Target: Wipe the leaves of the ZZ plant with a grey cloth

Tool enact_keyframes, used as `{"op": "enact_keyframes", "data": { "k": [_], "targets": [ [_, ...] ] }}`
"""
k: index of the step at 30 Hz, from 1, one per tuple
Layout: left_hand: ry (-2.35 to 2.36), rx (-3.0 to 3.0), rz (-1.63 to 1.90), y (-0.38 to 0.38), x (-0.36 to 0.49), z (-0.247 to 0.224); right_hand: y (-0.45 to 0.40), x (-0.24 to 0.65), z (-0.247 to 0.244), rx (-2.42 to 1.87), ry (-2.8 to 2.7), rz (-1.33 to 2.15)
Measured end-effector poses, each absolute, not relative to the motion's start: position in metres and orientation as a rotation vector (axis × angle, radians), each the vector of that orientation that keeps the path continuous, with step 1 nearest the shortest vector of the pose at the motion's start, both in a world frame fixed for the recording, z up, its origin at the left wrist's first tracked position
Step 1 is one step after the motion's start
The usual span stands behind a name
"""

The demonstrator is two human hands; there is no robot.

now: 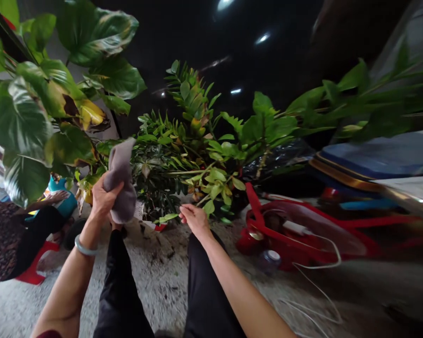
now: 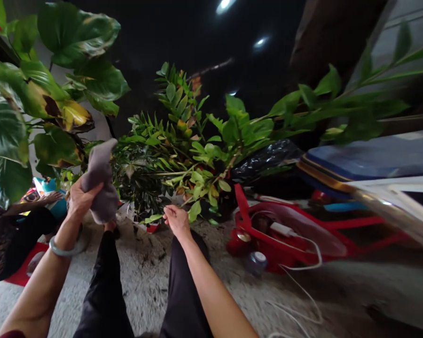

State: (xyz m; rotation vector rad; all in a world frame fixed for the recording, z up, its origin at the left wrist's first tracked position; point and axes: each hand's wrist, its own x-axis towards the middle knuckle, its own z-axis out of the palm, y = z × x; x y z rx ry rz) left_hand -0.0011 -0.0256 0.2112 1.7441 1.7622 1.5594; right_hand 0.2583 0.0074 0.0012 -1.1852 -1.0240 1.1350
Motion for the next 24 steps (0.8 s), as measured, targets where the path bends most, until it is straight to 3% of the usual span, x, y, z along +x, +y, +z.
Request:
{"op": "enact_keyframes", "data": {
  "k": [2,8,10,14,16,20,24],
  "targets": [
    [1.818,1.758,1.524,-0.024,-0.007,0.198,0.008,0.255,0.001,-1.196,-1.034,1.13],
    [1.673,1.804,0.823,-0.076,-0.008,0.136,0.01,0.257,-0.004,-1.202,-1.052,1.124],
    [1.663,1.768,0.945,-0.084,-0.015,0.148,0.01,0.259,-0.005,-1.194,-1.05,1.133],
    [1.931,1.712,1.516,-0.048,-0.041,0.204,0.01,0.258,-0.004,-1.219,-1.037,1.138],
    [2.092,1.714,1.541,-0.021,-0.051,0.217,0.01,0.255,-0.003,-1.233,-1.042,1.131],
    [2.349,1.657,0.867,-0.014,-0.042,0.173,0.009,0.253,-0.002,-1.226,-1.073,1.096],
    [2.094,1.683,0.454,-0.07,-0.024,0.09,0.009,0.261,-0.004,-1.233,-1.119,1.078]
  ]
}}
